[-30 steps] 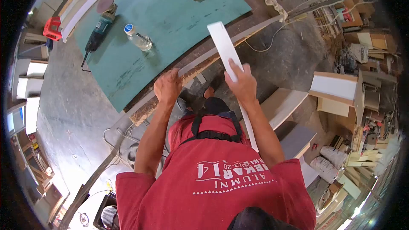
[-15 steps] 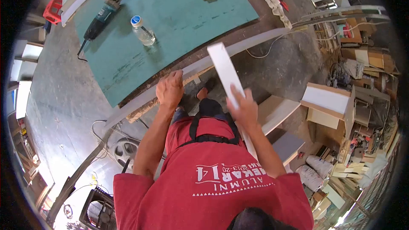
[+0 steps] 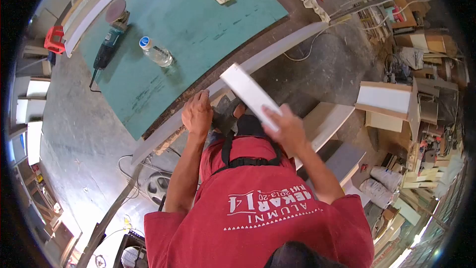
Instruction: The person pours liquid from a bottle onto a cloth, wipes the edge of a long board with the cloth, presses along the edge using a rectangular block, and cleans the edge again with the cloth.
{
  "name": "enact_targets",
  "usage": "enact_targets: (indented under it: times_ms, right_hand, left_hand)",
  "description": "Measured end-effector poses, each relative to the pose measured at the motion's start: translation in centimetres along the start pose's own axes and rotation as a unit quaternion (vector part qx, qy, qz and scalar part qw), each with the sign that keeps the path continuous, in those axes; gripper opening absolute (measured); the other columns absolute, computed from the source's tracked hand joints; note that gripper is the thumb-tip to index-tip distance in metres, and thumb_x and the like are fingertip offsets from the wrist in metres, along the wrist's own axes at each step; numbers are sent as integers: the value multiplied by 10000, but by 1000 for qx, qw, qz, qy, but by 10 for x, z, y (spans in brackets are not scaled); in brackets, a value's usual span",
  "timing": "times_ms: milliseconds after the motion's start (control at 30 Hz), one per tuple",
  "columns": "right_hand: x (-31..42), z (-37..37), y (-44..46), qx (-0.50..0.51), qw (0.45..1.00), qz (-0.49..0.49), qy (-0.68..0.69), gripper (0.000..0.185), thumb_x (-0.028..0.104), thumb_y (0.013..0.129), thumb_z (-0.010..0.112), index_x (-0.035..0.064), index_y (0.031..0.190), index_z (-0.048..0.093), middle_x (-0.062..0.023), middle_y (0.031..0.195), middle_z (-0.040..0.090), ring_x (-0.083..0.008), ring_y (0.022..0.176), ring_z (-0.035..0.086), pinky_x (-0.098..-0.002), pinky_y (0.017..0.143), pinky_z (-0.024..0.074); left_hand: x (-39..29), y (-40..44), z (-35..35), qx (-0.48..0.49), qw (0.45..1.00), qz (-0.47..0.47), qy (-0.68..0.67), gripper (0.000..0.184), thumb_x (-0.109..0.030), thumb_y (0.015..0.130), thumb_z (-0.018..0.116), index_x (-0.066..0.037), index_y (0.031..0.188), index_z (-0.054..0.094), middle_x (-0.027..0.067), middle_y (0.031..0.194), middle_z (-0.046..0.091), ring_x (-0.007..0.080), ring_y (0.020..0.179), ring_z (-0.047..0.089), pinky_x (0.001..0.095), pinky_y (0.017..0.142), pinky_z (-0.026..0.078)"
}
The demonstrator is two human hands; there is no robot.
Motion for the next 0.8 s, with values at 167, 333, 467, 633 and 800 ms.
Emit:
enact_targets:
  times_ms: [167,333,467,633,800]
  right_hand:
    - [-70,-3,36,-153,975,160,-33,596,389,903,741,275,1470,598,-189,1068,587,-409,826,687,-503,694,588]
    - [-12,-1,-15,40,995,-76,43,612,384,848,790,316,1435,631,-168,1048,588,-382,831,693,-479,702,600]
    - [-58,-4,22,-124,989,58,61,579,382,863,786,289,1417,648,-149,1030,593,-384,823,685,-480,732,593]
    - [-52,0,81,-122,983,124,62,560,378,889,766,272,1424,640,-152,1022,588,-416,855,684,-498,769,586]
    - [-52,16,81,-154,978,109,93,553,359,881,770,272,1413,648,-150,1001,578,-417,837,687,-490,718,590]
  left_hand:
    - [3,4,1,-15,1000,2,-5,339,-117,833,729,-156,1169,729,90,1073,756,344,960,723,454,790,577]
    - [7,23,-5,22,1000,-10,13,343,-157,815,760,-136,1156,732,107,1007,754,344,913,722,449,791,572]
    - [15,23,-9,71,996,-29,37,359,-257,848,787,-148,1184,724,135,928,748,386,876,719,488,738,554]
    - [17,33,-17,117,992,-47,25,391,-296,876,777,-116,1221,744,140,965,762,380,872,714,497,771,549]
    - [16,77,-2,181,909,-79,-366,446,-398,938,731,-51,1217,757,174,838,745,157,701,654,368,661,516]
Point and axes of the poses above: each hand's wrist, its own y-axis towards the middle knuckle, its own z-axis out of the palm, x = y × z, the point moved 1 cm from there along y, towards the middle knuckle
